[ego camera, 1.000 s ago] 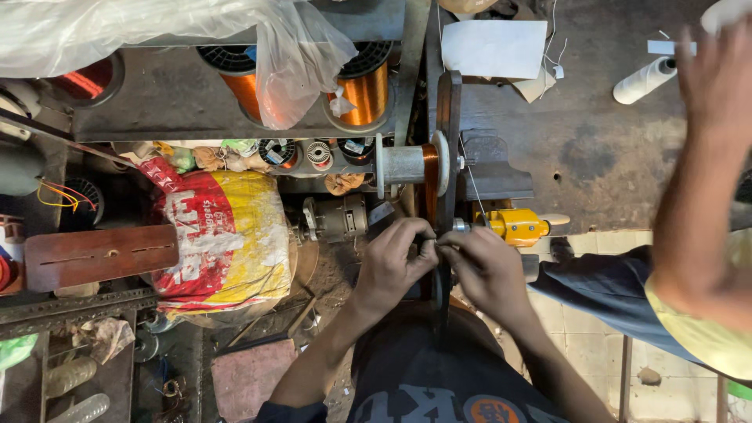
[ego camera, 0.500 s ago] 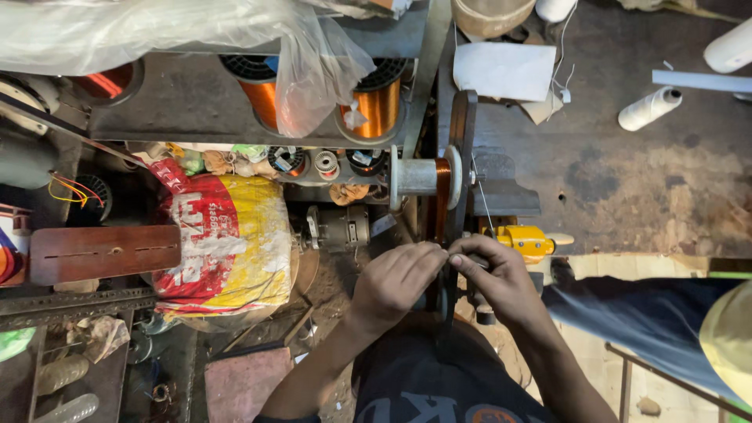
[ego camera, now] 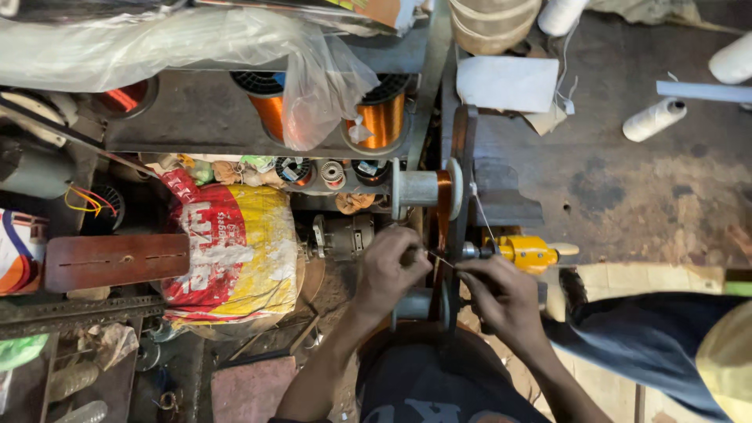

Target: The person operates a motorized winding machine to wrap copper wire onto a cylindrical core. They guide the wire with both hands, occasionally stop the machine to adjust the wire, and restart the process repeatedly.

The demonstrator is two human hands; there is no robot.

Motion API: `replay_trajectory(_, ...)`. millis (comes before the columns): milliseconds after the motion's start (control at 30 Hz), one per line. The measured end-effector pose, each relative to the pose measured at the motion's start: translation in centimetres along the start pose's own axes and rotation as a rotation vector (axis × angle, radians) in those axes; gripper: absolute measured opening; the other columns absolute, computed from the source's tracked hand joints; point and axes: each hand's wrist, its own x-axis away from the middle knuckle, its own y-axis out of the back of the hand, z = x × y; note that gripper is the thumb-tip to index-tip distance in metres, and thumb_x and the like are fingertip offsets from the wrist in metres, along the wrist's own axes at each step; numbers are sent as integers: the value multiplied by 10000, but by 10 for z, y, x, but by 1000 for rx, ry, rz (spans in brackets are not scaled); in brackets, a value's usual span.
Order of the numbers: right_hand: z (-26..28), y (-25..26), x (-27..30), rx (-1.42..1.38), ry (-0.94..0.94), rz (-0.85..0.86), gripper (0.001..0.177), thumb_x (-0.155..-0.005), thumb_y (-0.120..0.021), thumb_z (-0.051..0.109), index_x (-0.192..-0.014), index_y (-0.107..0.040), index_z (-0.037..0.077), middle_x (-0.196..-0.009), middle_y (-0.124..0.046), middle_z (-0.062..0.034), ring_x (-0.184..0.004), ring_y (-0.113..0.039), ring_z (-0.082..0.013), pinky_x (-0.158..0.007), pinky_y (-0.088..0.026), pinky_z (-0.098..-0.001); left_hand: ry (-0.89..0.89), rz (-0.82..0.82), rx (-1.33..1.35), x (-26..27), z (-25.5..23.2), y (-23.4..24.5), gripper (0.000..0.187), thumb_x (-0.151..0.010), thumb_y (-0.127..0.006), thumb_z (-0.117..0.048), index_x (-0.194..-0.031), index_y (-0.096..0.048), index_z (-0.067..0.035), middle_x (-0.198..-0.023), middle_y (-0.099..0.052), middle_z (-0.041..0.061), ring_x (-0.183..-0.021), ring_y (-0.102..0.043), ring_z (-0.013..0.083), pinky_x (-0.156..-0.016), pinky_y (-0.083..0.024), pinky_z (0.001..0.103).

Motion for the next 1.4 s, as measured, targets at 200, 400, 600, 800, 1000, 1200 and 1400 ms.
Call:
replay_trajectory(200,3,0,-2,178,294,-68,279,-837,-746,19,-1107,-725,86,-742,-615,-68,-670,-585,-203,-609,-452,-343,52,65,329,-2,-25,28,196,-1026,-632,-225,-1048,-677,-35,-1132,-725,124,-1029,-720,228,-887,-595,348)
replay_trajectory(400,-2,2,0,184,367,-117,336,-812,-706,-28,-1134,-703,67,-813,-599,-78,-764,-594,-241,-688,-476,-359,178,191,675,5,-34,10,69,-1073,-556,-82,-1133,-581,-58,-989,-695,70,-850,-685,141,-765,-604,292)
replay_trajectory(600,0,9,-9,150,500,-67,290,-844,-756,38,-1124,-690,70,-900,-659,-88,-845,-615,-269,-728,-477,-366,176,99,600,8,-33,10,77,-1079,-551,-43,-1155,-557,-32,-980,-650,97,-902,-630,170,-802,-537,313)
replay_trajectory(800,8,48,10,383,535,-59,421,-812,-776,85,-1225,-701,74,-1059,-655,-126,-958,-646,-307,-786,-517,-390,-191,157,-242,-2,-62,19,339,-817,-647,35,-1128,-584,-83,-1248,-734,107,-1037,-699,321,-784,-555,379)
replay_trajectory(1000,4,62,11,237,612,-170,347,-883,-811,91,-1214,-706,100,-1161,-656,-100,-1056,-662,-288,-913,-545,-398,-252,242,-398,6,-39,16,399,-728,-698,47,-1113,-713,-60,-1111,-709,115,-996,-689,327,-884,-556,443)
replay_trajectory(1200,-47,69,22,176,475,-459,283,-883,-792,70,-1150,-696,85,-1130,-644,-111,-1059,-657,-324,-939,-557,-405,-255,407,-210,8,29,3,377,-715,-667,31,-1090,-690,3,-1100,-695,175,-1004,-672,346,-888,-537,456)
replay_trajectory(1400,-108,108,53,190,221,-360,281,-883,-744,71,-1161,-705,78,-1111,-698,-113,-1010,-693,-282,-870,-574,-372,-137,404,-225,8,34,-16,356,-747,-663,38,-1101,-680,8,-1106,-695,174,-1012,-673,333,-895,-538,445)
